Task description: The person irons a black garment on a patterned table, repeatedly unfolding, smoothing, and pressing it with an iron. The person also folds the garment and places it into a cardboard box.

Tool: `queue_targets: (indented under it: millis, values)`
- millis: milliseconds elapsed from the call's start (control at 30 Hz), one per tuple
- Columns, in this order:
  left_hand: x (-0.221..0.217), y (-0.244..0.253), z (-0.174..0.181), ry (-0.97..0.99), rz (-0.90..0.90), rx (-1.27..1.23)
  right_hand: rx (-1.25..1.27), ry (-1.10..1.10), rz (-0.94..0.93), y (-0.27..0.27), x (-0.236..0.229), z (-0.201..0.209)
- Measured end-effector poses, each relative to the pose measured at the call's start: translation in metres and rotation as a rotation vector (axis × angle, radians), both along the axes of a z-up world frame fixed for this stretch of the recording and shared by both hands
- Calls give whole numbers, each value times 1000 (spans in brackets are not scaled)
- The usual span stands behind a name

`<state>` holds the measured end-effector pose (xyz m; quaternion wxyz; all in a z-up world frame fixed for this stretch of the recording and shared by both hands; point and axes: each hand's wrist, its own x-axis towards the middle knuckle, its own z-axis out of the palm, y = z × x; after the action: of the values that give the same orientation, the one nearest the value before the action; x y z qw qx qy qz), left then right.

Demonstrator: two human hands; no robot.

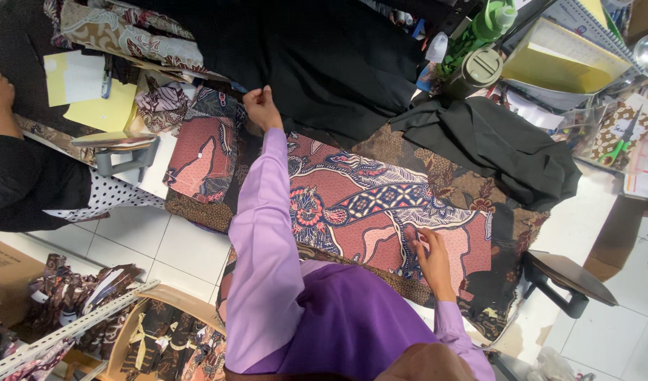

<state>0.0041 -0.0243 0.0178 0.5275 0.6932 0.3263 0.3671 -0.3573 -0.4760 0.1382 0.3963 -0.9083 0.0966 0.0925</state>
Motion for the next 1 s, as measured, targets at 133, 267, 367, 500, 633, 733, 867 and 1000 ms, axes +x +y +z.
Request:
queue_targets:
  millis: [133, 267, 367, 500, 633, 733, 867, 1000]
  values:
    - [34, -17, 6, 67, -117, 91, -13, 29, -5, 1, -8, -5]
    - [64, -21, 2, 111, -50, 155, -33, 62, 24, 1, -13, -7]
    - [67, -18, -1, 167, -120, -28, -34, 83, 51, -3, -10, -8]
    - [57, -10, 12, 115, -167, -135, -50, 81, 87, 3, -6, -8]
    - [36, -3, 25, 225, -205, -100, -57, 100, 88, 8, -3, -2]
    - [27, 5, 24, 122, -217, -3, -33, 124, 92, 14, 1, 3]
    - [15, 8, 4, -171, -122, -352, -64, 138, 116, 18, 1, 8]
    - [-4, 10, -9, -425, -85, -1265, -50, 122, 124, 18, -1, 6]
